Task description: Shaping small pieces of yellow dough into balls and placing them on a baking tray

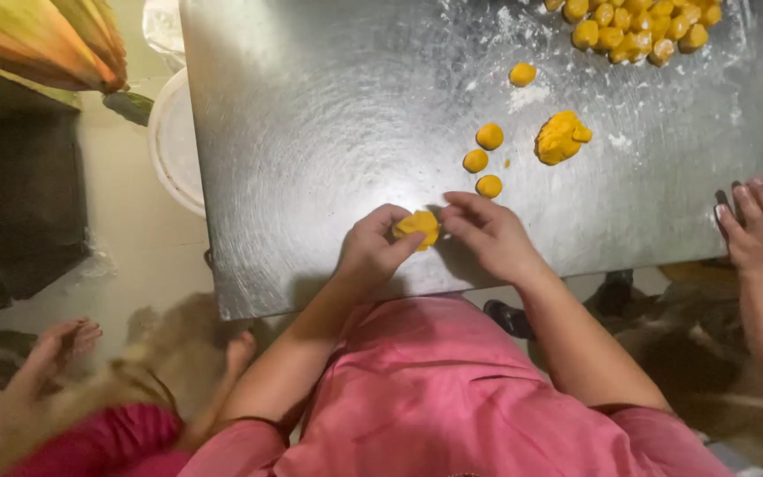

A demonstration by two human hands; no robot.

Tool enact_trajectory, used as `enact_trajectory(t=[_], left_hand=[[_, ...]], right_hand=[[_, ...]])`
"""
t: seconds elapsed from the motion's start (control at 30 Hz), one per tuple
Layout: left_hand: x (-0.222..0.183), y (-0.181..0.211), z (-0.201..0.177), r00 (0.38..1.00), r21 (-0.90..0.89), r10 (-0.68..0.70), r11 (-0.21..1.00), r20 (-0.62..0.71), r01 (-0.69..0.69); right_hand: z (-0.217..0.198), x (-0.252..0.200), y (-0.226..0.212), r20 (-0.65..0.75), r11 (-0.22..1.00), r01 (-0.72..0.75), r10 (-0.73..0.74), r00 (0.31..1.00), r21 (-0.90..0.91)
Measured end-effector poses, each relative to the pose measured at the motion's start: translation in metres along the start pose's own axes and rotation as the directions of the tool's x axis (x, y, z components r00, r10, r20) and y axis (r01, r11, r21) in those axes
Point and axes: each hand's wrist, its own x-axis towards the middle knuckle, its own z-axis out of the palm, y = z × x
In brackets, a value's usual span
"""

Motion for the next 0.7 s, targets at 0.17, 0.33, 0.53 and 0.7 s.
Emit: enact_trajectory(t=[0.17, 0.33, 0.53, 0.7], left_hand=[[0.009, -0.041, 0.005, 0.968, 0.816, 0.252, 0.556, 0.015, -0.158], [0.004, 0.001, 0.044, 0.92, 0.802, 0.358, 0.59, -0.161, -0.089], [0.014, -0.022, 0.112, 0.972, 0.206, -0.054, 0.973, -0.228, 0.102], [0.006, -0.01, 0.124, 0.953, -0.129, -0.109, 0.989, -0.283, 0.075]], right_hand=[[-0.07, 0.021, 0.058, -0.124, 0.845, 0.116, -0.21, 0.97, -0.522], [-0.075, 0.044, 0.091, 0.04, 0.61, 0.222, -0.297, 0.954, -0.761], [-0.075, 0.02, 0.058, 0.11, 0.609, 0.576, -0.629, 0.77, -0.546], [-0.095, -0.004, 0.029, 0.139, 0.881, 0.473, -0.469, 0.872, 0.01]])
